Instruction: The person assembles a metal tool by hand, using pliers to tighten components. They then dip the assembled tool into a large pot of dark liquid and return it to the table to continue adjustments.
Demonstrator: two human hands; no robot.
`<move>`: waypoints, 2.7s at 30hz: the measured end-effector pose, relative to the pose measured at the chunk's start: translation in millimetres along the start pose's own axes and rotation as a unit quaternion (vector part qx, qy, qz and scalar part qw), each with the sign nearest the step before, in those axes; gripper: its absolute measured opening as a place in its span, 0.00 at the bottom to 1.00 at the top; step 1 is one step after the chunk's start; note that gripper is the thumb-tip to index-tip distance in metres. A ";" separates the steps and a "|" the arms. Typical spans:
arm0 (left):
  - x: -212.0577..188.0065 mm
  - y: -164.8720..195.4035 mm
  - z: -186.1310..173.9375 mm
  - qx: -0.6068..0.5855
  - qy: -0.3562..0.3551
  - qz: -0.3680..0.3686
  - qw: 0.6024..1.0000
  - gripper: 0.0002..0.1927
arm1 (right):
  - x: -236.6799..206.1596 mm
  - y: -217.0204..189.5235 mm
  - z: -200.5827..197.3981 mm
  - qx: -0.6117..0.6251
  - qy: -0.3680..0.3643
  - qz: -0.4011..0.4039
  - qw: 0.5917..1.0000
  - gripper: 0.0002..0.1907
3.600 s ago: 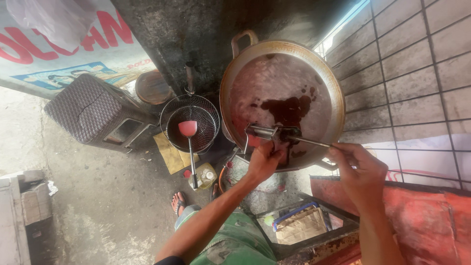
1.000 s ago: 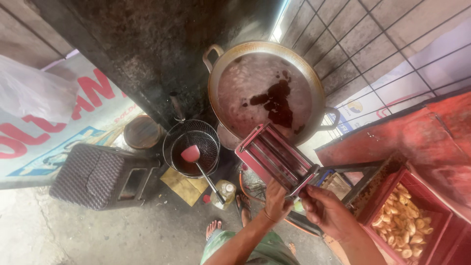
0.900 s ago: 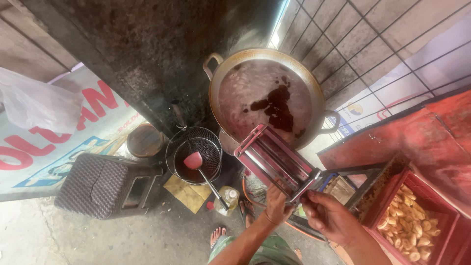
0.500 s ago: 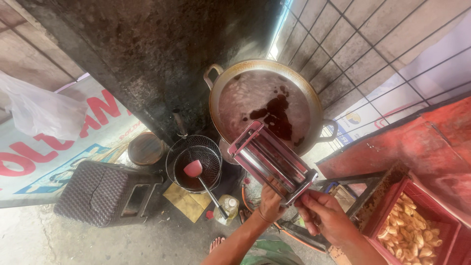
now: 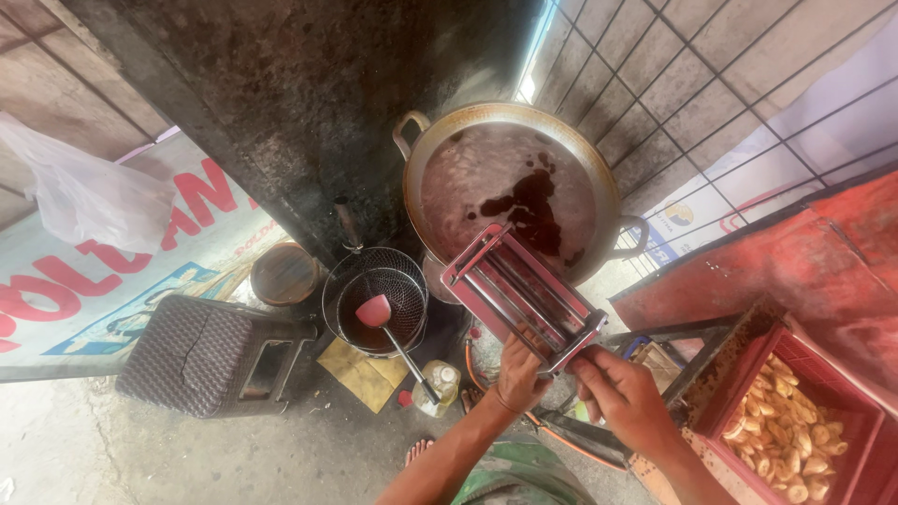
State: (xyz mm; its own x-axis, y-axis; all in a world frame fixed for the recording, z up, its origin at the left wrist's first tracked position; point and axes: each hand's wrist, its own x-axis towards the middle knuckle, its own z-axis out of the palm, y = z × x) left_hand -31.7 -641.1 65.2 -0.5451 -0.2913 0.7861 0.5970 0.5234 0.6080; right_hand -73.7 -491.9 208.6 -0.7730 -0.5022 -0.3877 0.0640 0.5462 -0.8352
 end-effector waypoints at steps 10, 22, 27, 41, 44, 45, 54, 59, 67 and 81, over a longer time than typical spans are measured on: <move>-17.0 14.8 -23.0 -0.037 -0.053 -0.004 0.998 0.27 | -26.1 25.0 10.0 0.164 0.023 0.003 0.986 0.30; -119.7 74.9 -17.6 -0.205 -0.206 -0.389 0.874 0.04 | -156.9 185.8 95.1 0.404 0.325 0.146 0.843 0.30; -132.4 106.0 36.0 -0.379 -0.318 -0.515 0.700 0.11 | -256.3 275.7 110.1 0.423 0.473 0.232 0.737 0.26; -211.3 264.9 249.8 -0.349 -0.499 -0.567 0.554 0.14 | -423.9 462.5 -78.0 0.414 0.575 0.271 0.652 0.15; -226.5 289.6 307.1 -0.363 -0.509 -0.598 0.502 0.16 | -434.7 499.3 -139.3 0.326 0.591 0.271 0.686 0.15; -231.8 297.0 322.3 -0.357 -0.512 -0.597 0.504 0.16 | -437.9 508.9 -159.4 0.290 0.596 0.273 0.697 0.15; -278.5 310.5 423.6 -0.332 -0.507 -0.610 0.510 0.16 | -434.7 556.4 -252.1 -0.133 0.553 0.213 0.794 0.12; -289.4 295.0 435.0 -0.274 -0.545 -0.586 0.534 0.12 | -418.2 575.8 -269.8 -0.225 0.472 0.162 0.837 0.19; -281.0 293.8 430.8 -0.227 -0.583 -0.564 0.539 0.15 | -422.0 595.0 -269.4 -0.196 0.469 0.145 0.849 0.08; -308.9 297.1 415.6 -0.232 -0.447 -0.580 0.640 0.24 | -413.9 494.4 -289.1 -0.223 0.321 -0.103 0.915 0.06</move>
State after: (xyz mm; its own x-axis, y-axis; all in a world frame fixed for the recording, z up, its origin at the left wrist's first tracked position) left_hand 69.4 -62.8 -43.3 -0.7754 0.4145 -0.4764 -0.5174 0.0156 0.8556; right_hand 95.4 179.8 68.8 -0.9600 -0.2067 0.1890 -0.2785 0.7748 -0.5675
